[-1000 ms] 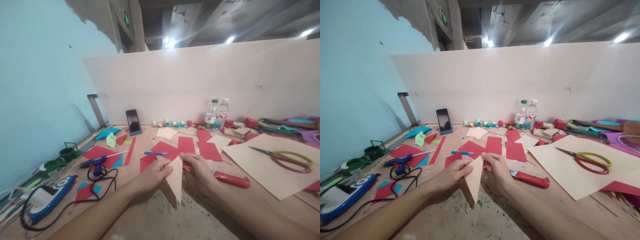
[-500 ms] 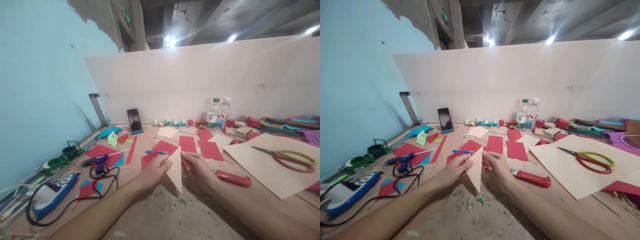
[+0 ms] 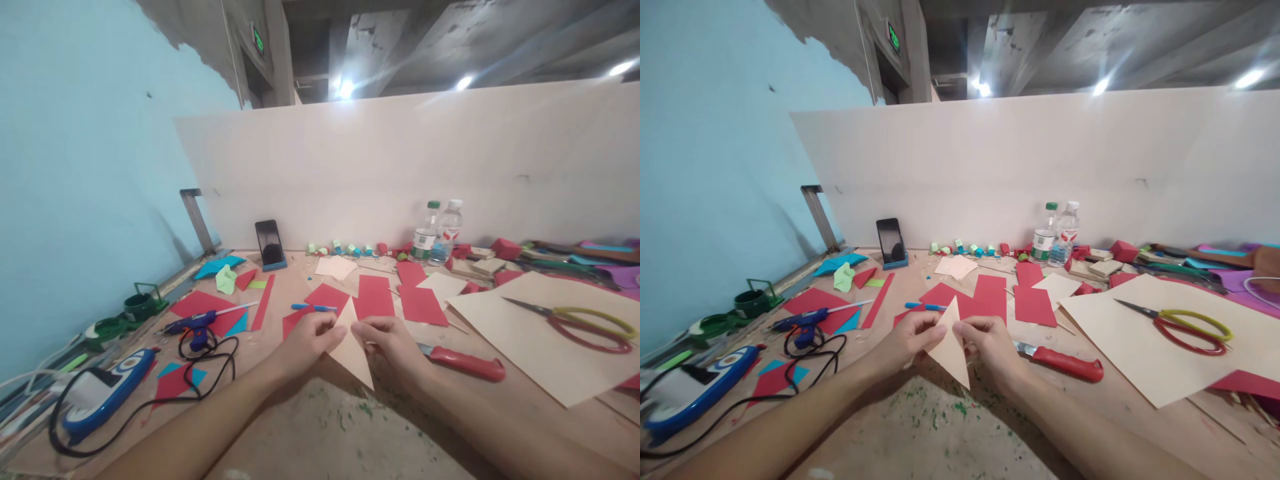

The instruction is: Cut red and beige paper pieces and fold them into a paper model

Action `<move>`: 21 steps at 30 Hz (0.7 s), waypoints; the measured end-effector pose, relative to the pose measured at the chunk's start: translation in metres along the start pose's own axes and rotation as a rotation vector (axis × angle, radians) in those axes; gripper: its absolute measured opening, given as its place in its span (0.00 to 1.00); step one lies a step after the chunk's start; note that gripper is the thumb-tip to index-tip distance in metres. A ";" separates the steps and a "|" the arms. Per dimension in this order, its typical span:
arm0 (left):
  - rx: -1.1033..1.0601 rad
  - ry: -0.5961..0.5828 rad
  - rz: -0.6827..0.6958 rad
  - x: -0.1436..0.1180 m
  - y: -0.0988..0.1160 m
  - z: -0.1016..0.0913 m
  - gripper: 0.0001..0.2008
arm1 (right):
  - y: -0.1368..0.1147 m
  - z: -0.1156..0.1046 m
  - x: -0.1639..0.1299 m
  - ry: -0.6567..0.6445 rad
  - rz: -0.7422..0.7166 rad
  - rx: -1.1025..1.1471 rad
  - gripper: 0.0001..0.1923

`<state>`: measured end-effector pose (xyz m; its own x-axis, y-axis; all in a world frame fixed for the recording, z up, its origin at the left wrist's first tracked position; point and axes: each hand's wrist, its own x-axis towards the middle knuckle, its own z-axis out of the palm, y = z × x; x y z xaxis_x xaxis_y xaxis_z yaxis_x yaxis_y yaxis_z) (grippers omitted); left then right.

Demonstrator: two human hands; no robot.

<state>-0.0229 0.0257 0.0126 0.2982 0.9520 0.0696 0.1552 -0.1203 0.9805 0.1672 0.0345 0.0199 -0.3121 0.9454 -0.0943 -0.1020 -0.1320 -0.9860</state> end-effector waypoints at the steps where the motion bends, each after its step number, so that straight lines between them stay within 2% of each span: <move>1: -0.009 0.015 0.003 0.001 0.000 0.000 0.20 | 0.000 0.000 -0.001 -0.010 -0.003 -0.016 0.23; 12: -0.174 0.095 -0.084 0.007 0.001 0.002 0.21 | 0.008 0.000 0.001 -0.122 0.024 -0.208 0.16; 21: -0.272 0.260 -0.067 0.007 0.003 -0.002 0.21 | 0.015 -0.004 0.006 -0.126 0.060 -0.203 0.19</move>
<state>-0.0223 0.0328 0.0164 0.0419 0.9990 0.0133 -0.0999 -0.0091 0.9950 0.1676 0.0389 0.0040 -0.4286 0.8912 -0.1485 0.1079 -0.1127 -0.9877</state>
